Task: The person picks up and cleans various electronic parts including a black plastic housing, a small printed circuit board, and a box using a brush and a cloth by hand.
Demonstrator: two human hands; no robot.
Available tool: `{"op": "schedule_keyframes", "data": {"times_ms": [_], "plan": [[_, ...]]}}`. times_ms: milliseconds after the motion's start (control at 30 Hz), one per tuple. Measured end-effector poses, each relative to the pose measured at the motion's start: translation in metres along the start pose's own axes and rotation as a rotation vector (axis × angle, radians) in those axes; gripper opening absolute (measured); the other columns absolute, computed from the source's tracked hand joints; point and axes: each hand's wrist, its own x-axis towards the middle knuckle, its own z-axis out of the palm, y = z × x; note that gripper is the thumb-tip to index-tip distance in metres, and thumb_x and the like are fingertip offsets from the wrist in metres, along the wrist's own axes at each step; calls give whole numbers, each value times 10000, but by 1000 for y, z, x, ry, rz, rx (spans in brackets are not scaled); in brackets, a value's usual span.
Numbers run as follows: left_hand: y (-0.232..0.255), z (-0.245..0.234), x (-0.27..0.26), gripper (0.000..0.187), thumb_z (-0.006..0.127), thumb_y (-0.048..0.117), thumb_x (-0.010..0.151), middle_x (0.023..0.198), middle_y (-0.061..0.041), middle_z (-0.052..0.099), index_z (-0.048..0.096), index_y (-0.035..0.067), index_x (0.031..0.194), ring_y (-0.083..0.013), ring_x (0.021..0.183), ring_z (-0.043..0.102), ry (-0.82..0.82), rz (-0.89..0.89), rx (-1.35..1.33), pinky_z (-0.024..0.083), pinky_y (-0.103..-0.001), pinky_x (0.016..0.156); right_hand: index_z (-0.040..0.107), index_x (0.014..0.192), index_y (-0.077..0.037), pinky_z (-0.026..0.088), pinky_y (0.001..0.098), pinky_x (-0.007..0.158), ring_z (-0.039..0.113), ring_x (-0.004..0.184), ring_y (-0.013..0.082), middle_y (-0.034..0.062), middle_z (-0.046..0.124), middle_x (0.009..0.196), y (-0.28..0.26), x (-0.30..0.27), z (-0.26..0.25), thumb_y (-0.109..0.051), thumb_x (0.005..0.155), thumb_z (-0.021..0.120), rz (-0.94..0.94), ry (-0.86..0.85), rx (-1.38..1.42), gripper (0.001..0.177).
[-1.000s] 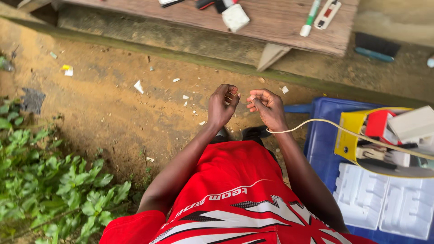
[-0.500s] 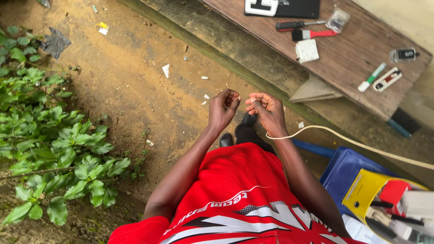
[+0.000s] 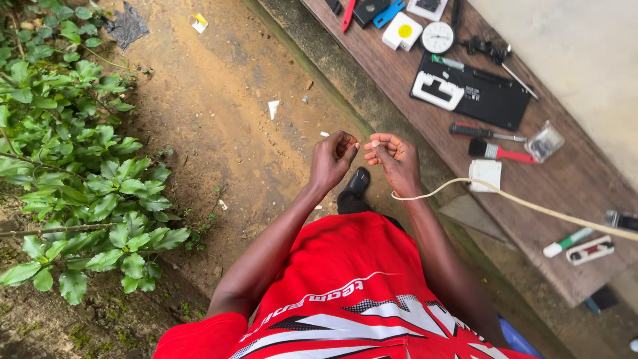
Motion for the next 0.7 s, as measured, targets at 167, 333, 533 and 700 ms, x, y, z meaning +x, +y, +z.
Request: {"op": "schedule_keyframes", "data": {"times_ms": [167,333,533,700], "plan": [[6,13,55,131,739,76,885,790,-94,735,707,-10,979,-136,663,688,45,1,-21,554,-296,621,648,1190,52,580,255,696,717,815,130,118,759,1009,-14,61,-12,-146,1011,643,43,-61,-31,268],[3,15,81,135,756,92,889,805,-96,739,706,-2,973,-145,681,704,54,-36,7,557,-299,620,650,1193,60,577,252,697,715,811,128,122,757,994,-21,100,-18,-159,1025,646,49,-102,-66,277],[-4,2,117,124,752,93,896,784,-94,732,703,3,966,-147,671,696,25,-71,8,550,-291,617,654,1193,61,571,246,693,717,803,129,123,755,988,-20,142,-9,-173,1027,651,66,-112,-44,287],[-10,-11,165,130,743,93,908,760,-99,721,701,-5,983,-145,657,687,-39,-59,5,540,-291,615,663,1189,61,574,249,701,712,799,131,125,754,985,-29,174,4,-166,1024,654,90,-34,-52,281]]}}
